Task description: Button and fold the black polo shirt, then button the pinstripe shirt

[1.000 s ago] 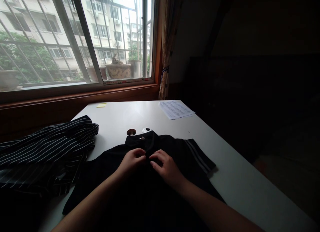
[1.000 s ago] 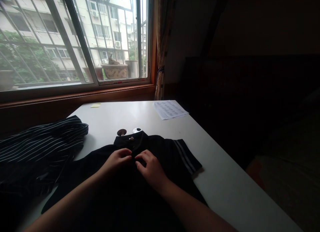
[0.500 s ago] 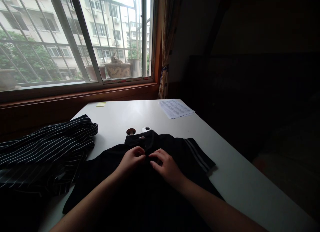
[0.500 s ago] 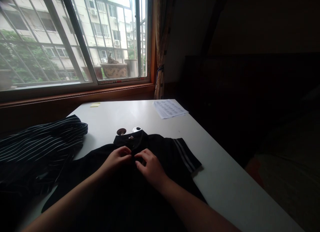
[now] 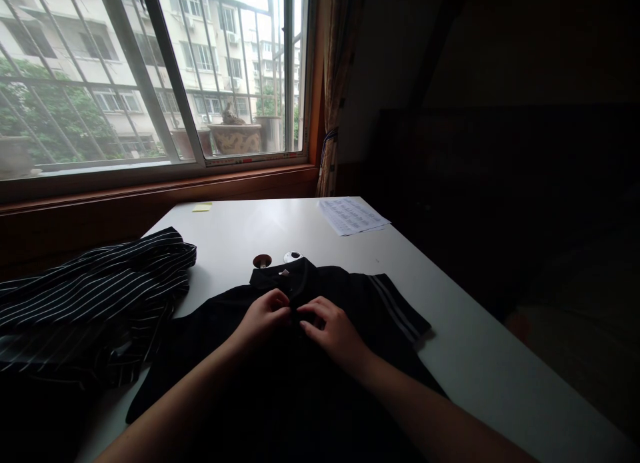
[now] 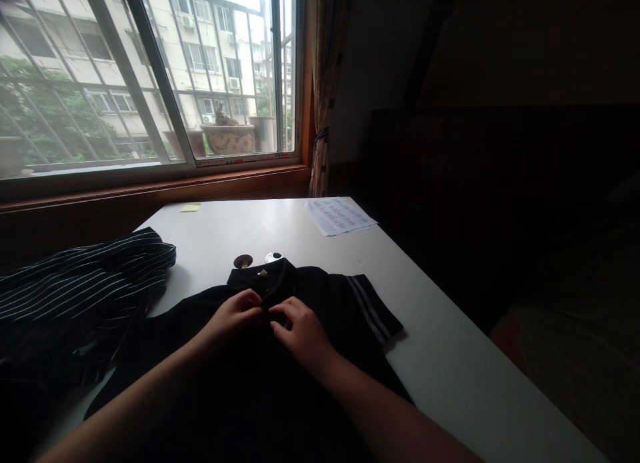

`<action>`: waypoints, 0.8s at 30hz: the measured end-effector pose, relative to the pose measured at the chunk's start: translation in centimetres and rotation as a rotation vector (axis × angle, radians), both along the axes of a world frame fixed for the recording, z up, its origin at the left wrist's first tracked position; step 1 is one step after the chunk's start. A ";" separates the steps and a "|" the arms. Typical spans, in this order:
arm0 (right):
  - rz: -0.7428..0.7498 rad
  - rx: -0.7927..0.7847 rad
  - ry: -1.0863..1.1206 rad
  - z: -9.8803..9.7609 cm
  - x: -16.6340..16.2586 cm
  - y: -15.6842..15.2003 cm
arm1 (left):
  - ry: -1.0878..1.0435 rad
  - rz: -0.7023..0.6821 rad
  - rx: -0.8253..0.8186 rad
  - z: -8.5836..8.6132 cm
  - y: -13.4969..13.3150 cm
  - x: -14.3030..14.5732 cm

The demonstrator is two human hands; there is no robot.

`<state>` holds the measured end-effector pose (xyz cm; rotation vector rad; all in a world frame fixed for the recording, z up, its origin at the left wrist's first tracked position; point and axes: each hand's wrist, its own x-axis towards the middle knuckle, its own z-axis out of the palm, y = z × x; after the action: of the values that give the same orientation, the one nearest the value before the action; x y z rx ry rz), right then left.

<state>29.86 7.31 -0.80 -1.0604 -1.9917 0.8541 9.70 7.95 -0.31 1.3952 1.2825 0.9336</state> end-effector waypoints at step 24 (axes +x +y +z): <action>0.054 0.366 -0.378 -0.5 0.2 -0.6 | -0.037 0.025 0.036 -0.8 0.0 0.0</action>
<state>30.09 6.69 -1.30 -1.0074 -2.3821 0.3047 9.72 7.97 -1.14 1.3861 1.2633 0.9995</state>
